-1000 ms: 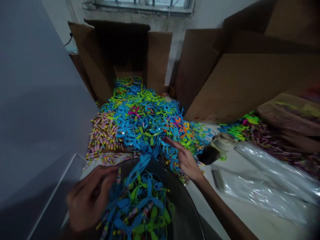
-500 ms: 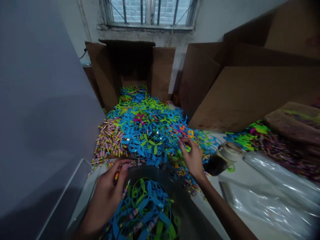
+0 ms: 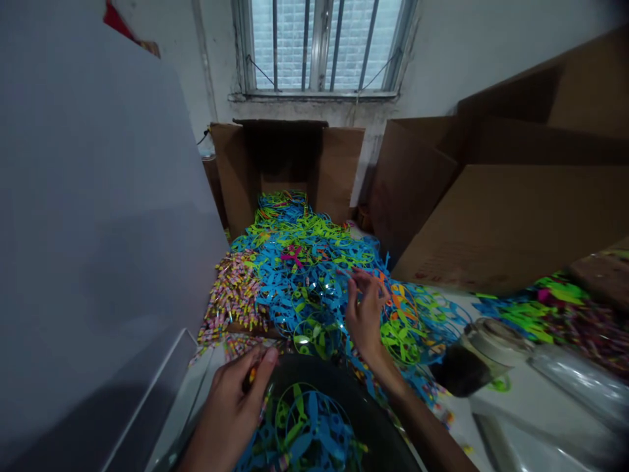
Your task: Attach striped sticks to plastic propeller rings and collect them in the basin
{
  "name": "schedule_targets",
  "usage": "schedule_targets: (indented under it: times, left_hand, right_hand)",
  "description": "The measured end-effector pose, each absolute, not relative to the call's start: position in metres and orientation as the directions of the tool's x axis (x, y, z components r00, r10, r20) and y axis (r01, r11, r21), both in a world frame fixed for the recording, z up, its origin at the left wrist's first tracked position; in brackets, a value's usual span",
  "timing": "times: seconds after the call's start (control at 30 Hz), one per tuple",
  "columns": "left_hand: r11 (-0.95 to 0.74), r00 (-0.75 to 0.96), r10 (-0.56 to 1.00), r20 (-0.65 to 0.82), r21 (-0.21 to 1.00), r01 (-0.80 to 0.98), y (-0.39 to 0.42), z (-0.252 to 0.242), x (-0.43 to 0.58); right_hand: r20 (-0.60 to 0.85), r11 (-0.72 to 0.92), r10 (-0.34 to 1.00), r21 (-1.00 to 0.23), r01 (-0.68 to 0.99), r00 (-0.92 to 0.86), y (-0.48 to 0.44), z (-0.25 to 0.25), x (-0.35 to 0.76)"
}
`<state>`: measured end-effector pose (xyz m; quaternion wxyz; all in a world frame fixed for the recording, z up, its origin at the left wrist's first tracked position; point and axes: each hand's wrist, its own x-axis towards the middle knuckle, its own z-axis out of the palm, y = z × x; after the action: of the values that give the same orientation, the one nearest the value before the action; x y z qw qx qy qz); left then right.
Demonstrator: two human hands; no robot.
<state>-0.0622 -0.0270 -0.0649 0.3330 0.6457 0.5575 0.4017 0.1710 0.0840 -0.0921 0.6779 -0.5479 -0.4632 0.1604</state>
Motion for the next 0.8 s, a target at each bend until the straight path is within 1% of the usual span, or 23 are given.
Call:
schedule_targets:
  times: [0.1,0.17,0.23,0.3,0.37,0.43,0.53,0.63,0.7,0.8]
  left_hand:
    - [-0.122,0.031,0.992,0.121,0.878,0.462,-0.028,-0.067,-0.062]
    - [-0.092,0.029,0.996,0.089,0.891,0.444,-0.029,-0.068,-0.062]
    - [-0.067,0.009,0.998,0.069,0.905,0.42,-0.029,-0.069,-0.061]
    - [-0.056,-0.012,0.998,0.065,0.922,0.384,-0.027,-0.069,-0.06]
    - [-0.054,0.011,0.999,0.053,0.95,0.306,-0.025,-0.069,-0.061]
    - [-0.045,0.049,0.998,0.035,0.976,0.215,-0.021,-0.068,-0.062]
    - [-0.05,0.005,0.999,0.05,0.988,0.149,-0.018,-0.065,-0.064]
    - [-0.073,-0.096,0.992,0.084,0.992,0.106,-0.019,-0.061,-0.065]
    - [-0.076,-0.122,0.989,0.084,0.995,0.063,-0.02,-0.059,-0.066]
    - [-0.083,-0.082,0.993,0.08,0.996,-0.024,-0.022,-0.057,-0.067]
  right_hand:
    - [0.359,0.325,0.757,-0.932,0.163,0.546,0.087,-0.091,0.172]
    - [0.289,0.301,0.763,-0.95,0.079,0.578,0.089,-0.09,0.174]
    - [0.237,0.284,0.785,-0.959,0.008,0.572,0.085,-0.087,0.175]
    - [0.131,0.229,0.869,-0.961,-0.154,0.476,0.074,-0.081,0.172]
    - [-0.006,0.108,0.954,-0.927,-0.361,0.301,0.056,-0.073,0.165]
    - [-0.101,-0.023,0.986,-0.871,-0.492,0.132,0.035,-0.065,0.155]
    - [-0.173,-0.154,0.985,-0.843,-0.515,-0.012,0.007,-0.059,0.137]
    - [-0.214,-0.254,0.967,-0.853,-0.457,-0.138,-0.01,-0.06,0.121]
    - [-0.203,-0.264,0.962,-0.865,-0.428,-0.184,-0.015,-0.062,0.115]
    - [-0.173,-0.235,0.968,-0.878,-0.416,-0.181,-0.017,-0.064,0.113]
